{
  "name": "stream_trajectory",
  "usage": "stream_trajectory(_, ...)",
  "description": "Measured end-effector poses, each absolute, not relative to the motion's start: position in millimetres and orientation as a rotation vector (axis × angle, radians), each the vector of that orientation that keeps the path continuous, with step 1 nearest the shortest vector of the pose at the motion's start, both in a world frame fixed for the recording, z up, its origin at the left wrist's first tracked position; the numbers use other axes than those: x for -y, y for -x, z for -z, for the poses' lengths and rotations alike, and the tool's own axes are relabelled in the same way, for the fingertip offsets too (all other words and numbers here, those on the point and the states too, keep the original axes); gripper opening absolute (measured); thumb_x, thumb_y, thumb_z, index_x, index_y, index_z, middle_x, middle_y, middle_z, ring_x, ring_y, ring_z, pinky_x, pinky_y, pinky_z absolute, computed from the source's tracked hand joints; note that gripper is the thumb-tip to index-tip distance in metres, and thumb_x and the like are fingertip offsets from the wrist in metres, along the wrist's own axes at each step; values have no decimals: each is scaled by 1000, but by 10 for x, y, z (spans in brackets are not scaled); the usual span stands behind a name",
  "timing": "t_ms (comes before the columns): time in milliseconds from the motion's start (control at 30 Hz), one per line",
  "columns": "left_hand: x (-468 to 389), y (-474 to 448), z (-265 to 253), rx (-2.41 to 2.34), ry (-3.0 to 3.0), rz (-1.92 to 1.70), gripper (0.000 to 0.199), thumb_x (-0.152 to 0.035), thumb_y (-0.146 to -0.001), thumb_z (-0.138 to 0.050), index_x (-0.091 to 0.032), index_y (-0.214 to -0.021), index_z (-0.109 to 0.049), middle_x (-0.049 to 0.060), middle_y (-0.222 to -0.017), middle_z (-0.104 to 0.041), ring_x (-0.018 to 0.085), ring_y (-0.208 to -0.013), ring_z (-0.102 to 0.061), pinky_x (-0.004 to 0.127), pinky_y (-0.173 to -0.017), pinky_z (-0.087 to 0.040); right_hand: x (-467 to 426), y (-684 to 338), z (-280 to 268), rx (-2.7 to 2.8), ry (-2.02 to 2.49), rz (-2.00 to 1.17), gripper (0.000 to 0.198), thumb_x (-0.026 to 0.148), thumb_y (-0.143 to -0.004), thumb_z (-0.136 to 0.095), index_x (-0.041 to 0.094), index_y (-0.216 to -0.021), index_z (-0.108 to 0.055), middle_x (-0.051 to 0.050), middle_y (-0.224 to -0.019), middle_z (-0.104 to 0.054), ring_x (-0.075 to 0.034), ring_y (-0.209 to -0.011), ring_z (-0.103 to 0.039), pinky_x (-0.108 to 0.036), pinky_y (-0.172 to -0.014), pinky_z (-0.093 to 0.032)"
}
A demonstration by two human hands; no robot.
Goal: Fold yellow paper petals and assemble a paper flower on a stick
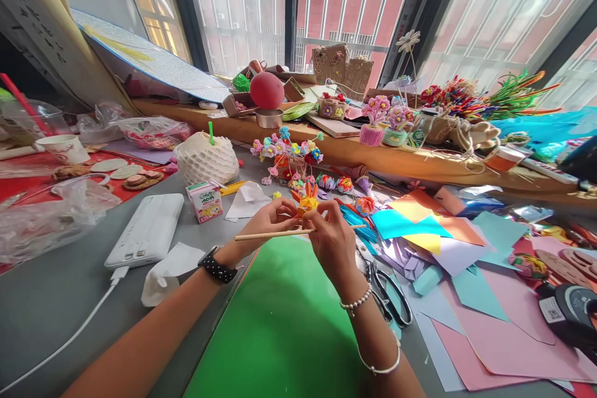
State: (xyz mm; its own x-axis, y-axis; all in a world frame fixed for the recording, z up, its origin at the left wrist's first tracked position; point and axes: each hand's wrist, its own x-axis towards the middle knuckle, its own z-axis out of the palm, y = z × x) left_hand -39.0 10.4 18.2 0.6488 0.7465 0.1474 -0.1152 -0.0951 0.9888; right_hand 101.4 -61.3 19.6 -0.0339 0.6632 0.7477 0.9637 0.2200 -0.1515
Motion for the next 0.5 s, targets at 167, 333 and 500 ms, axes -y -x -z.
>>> stream_trajectory(167,-121,382,-169,-596,-1322,-885,28,-28,-65,-63,-14,-82,-46,4,-81,-59,15,-72,-60,28,-67,-47,616,-1009,-220,1628,1572,402,23,37,-74,-52,17,-86,-52,-4,-83,-52,-12,-61,-49,-21,-46,-35)
stream_trajectory(333,-103,391,-156,-614,-1371,-930,26,-29,-66,-62,-14,-82,-47,4,-81,-59,15,-70,-61,27,-63,-48,641,-1018,-255,1667,1641,229,28,39,-72,-51,17,-89,-51,-3,-77,-58,-12,-55,-49,-22,-47,-37)
stream_trajectory(500,-110,385,-132,-602,-1455,-969,26,-29,-67,-61,-14,-83,-47,4,-82,-58,15,-74,-60,28,-66,-48,611,-1019,-206,1744,1625,171,28,37,-73,-51,16,-91,-53,-3,-74,-62,-12,-51,-51,-22,-46,-37)
